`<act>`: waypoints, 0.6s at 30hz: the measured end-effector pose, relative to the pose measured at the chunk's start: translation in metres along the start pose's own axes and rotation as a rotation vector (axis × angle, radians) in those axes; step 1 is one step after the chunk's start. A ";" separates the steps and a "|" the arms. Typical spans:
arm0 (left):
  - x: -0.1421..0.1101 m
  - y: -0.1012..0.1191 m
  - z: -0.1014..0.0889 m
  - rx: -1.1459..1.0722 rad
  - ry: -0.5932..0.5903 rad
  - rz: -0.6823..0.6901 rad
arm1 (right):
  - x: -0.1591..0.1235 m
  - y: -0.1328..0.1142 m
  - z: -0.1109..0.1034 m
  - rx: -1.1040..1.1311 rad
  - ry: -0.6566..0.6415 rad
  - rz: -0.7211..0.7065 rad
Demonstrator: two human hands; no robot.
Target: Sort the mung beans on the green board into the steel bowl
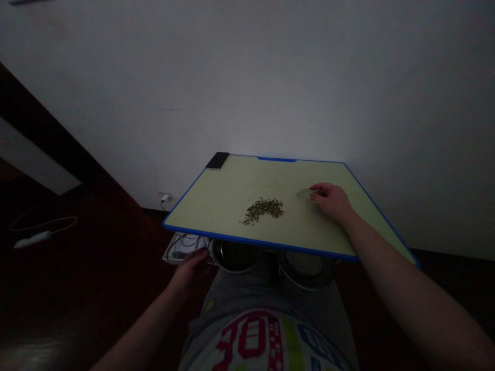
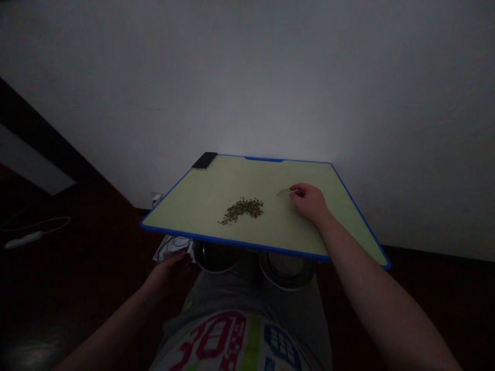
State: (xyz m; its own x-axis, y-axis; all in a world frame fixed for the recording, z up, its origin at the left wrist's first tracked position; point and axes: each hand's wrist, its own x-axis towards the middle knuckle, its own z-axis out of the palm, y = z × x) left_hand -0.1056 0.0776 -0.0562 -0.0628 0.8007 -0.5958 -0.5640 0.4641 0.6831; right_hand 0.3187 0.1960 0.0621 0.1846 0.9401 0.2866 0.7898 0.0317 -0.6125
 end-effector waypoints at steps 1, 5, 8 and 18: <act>-0.007 0.008 0.000 -0.014 -0.035 0.042 | 0.000 0.000 0.000 -0.006 0.004 -0.007; -0.038 0.023 0.013 -0.002 -0.322 -0.026 | 0.001 0.002 0.001 -0.001 0.012 -0.032; -0.053 0.004 0.038 0.050 -0.509 -0.206 | 0.001 0.003 0.002 0.006 0.013 -0.027; 0.005 -0.117 0.099 0.261 -0.645 -0.545 | -0.001 -0.002 0.001 0.009 -0.007 -0.018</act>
State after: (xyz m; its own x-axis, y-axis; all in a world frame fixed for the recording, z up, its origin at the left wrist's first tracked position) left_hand 0.0417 0.0649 -0.0967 0.6811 0.4645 -0.5660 -0.1693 0.8520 0.4954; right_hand 0.3171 0.1956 0.0625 0.1662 0.9417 0.2925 0.7875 0.0517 -0.6141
